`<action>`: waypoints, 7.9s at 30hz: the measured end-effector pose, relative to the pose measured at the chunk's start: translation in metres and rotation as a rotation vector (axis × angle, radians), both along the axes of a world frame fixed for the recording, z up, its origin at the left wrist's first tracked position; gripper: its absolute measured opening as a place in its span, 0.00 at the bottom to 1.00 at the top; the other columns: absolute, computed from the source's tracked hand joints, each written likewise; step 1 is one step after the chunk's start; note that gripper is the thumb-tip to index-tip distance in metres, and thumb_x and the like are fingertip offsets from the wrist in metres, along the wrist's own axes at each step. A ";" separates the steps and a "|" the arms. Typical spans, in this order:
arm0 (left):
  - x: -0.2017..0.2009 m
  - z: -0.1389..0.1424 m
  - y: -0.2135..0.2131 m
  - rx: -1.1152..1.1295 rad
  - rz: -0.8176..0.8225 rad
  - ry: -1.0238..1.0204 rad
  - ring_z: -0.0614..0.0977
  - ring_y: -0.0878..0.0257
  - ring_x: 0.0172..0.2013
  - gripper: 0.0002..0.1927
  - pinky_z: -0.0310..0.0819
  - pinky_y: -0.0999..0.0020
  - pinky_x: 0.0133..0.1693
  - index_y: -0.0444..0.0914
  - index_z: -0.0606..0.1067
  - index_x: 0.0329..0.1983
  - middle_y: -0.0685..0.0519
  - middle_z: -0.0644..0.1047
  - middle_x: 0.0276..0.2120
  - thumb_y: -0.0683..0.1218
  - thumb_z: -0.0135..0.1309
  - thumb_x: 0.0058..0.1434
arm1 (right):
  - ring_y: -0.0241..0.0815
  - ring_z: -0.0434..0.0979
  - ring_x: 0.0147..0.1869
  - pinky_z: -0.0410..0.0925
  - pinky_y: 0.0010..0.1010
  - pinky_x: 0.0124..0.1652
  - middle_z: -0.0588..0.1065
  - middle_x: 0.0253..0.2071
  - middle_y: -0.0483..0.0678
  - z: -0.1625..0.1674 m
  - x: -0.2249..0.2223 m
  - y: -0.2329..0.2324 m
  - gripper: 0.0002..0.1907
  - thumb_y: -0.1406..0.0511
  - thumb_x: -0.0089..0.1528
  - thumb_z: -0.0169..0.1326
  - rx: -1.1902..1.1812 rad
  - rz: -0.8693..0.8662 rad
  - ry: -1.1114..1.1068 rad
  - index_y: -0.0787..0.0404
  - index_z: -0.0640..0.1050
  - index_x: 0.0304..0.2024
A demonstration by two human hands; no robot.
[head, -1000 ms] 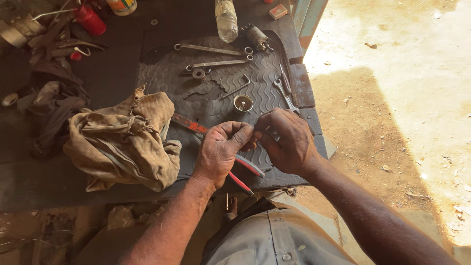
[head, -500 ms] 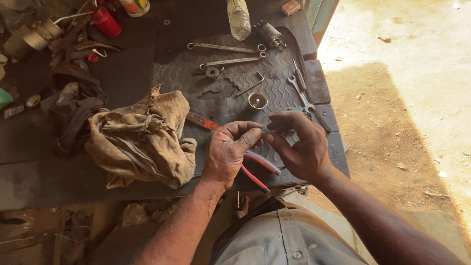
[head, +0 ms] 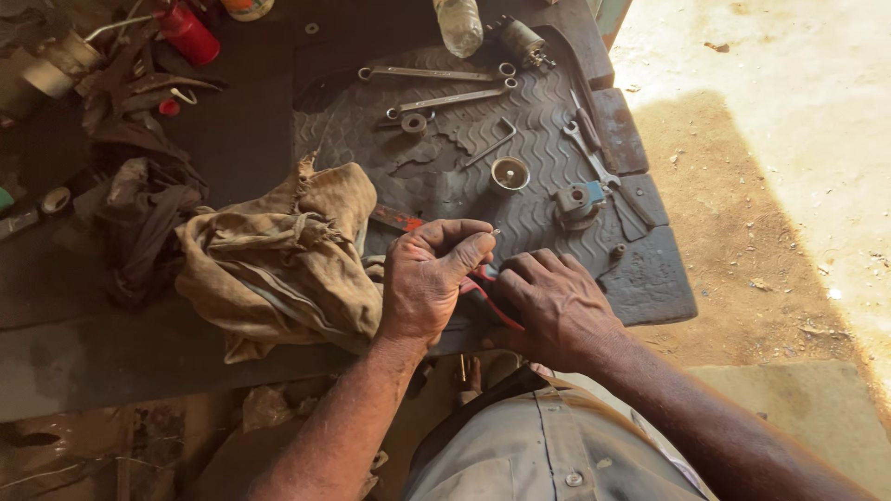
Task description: The person cleans a small mechanical part with a cloth, then uses pliers to manipulate a tiny metal component. The person handles the part and tools on a cluttered workbench with various wrenches and containers nearby.
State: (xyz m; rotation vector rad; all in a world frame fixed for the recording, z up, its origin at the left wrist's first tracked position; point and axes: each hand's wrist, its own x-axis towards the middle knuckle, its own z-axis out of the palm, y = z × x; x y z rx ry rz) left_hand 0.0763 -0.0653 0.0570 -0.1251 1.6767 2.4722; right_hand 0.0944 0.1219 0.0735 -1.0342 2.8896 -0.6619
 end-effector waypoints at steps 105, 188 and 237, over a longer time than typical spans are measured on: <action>-0.042 0.037 -0.032 -0.785 0.038 0.802 0.86 0.55 0.35 0.05 0.80 0.64 0.38 0.35 0.80 0.39 0.48 0.83 0.35 0.41 0.62 0.62 | 0.30 0.71 0.36 0.68 0.28 0.38 0.74 0.30 0.41 0.000 0.021 -0.037 0.09 0.64 0.57 0.59 -0.683 -0.713 -0.673 0.59 0.77 0.39; -0.032 0.025 -0.035 -0.750 0.071 0.870 0.86 0.58 0.35 0.04 0.80 0.65 0.37 0.36 0.79 0.39 0.50 0.82 0.36 0.41 0.62 0.64 | 0.34 0.68 0.30 0.66 0.32 0.32 0.72 0.25 0.46 0.007 0.029 -0.048 0.12 0.71 0.51 0.55 -0.587 -0.783 -0.624 0.63 0.77 0.39; -0.030 0.019 -0.029 -0.526 -0.024 0.670 0.86 0.65 0.37 0.08 0.80 0.70 0.40 0.33 0.82 0.44 0.49 0.85 0.37 0.43 0.60 0.66 | 0.31 0.66 0.29 0.63 0.28 0.29 0.69 0.25 0.40 -0.005 0.035 -0.042 0.14 0.59 0.64 0.56 -0.839 -0.746 -0.714 0.59 0.79 0.47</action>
